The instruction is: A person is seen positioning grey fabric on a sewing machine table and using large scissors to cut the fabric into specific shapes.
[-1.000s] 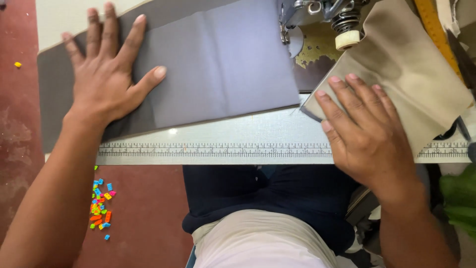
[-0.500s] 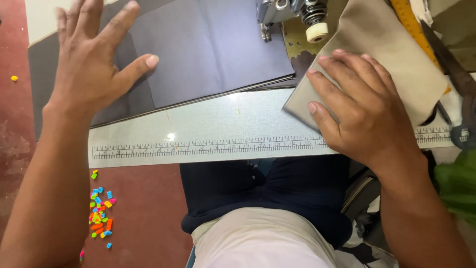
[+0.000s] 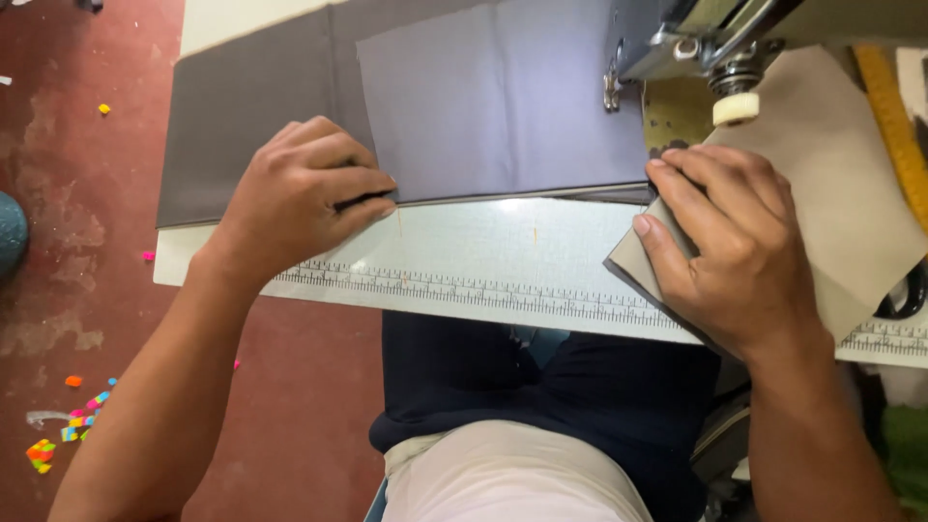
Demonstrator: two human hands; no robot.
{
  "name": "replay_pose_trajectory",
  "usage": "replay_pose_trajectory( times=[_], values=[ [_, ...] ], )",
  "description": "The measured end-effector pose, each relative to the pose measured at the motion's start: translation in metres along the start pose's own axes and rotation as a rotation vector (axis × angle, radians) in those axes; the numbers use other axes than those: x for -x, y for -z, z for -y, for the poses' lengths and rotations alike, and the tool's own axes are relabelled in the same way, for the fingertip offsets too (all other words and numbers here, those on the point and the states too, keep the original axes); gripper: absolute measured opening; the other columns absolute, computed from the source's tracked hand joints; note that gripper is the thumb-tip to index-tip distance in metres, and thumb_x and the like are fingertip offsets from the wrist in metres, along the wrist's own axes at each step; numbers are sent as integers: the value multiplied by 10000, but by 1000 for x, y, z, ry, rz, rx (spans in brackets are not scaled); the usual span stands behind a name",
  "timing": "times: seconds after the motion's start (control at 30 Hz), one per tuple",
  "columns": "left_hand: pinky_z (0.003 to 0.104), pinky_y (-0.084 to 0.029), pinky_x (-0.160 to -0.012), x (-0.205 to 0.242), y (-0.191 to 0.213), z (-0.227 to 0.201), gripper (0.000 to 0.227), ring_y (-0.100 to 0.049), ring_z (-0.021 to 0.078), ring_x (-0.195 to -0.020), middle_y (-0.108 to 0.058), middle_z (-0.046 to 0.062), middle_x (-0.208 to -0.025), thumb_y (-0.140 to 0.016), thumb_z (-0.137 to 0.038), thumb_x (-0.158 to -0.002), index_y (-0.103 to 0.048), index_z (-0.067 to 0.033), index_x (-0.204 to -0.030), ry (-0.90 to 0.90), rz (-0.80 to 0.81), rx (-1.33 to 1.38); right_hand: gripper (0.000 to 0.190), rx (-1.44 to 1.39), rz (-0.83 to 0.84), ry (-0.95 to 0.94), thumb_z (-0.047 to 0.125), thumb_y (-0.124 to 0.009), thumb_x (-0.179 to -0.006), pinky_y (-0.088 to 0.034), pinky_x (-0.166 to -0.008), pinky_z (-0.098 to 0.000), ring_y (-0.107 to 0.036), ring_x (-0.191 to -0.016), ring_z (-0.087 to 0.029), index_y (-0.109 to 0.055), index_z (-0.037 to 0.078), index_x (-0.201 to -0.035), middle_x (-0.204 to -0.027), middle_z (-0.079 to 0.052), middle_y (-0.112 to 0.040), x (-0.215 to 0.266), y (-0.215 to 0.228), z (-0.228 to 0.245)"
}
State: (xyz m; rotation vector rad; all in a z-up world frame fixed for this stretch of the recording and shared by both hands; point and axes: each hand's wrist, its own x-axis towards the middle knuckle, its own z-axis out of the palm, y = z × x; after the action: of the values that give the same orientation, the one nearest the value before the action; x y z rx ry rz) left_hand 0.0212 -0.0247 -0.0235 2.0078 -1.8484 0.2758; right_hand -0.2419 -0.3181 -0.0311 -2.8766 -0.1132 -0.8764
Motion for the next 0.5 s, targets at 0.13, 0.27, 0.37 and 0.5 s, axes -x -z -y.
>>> replay_pose_trajectory(
  times=[0.13, 0.27, 0.37, 0.5],
  values=[
    [379, -493, -739, -1, -1, -4, 85, -609, 234, -872, -681, 16, -937, -849, -141, -970, -802, -117, -904, -11, -7, -4, 318, 3, 11, -38, 65, -806, -955, -529, -1034, -478, -662, -1149, -384, -775, -132, -1203, -1181, -235, -754, 6, -1, 0],
    [373, -516, -787, -1, 8, -9, 121, -605, 258, -847, -678, 53, -938, -824, -178, -1025, -815, -116, -922, -89, 4, -10, 355, 42, 18, -40, 192, -738, -1014, -478, -1058, -484, -647, -1143, -373, -764, -108, -1203, -1195, -231, -755, 3, -5, -3],
    [364, -516, -823, -3, 10, -14, 73, -635, 246, -875, -710, 45, -951, -837, -170, -1025, -842, -111, -984, -94, 35, -8, 339, 85, 24, -81, 204, -780, -961, -452, -1065, -472, -620, -1143, -353, -757, -45, -1190, -1199, -176, -723, 5, 0, -2],
    [433, -559, -986, 10, 3, -9, 49, -671, 334, -1016, -733, 130, -1057, -867, -47, -1026, -838, -13, -1044, 33, 63, 29, 372, 91, 11, -130, 237, -820, -921, -486, -981, -486, -593, -1115, -318, -714, 6, -1193, -1173, -118, -685, 6, 18, 5]
  ],
)
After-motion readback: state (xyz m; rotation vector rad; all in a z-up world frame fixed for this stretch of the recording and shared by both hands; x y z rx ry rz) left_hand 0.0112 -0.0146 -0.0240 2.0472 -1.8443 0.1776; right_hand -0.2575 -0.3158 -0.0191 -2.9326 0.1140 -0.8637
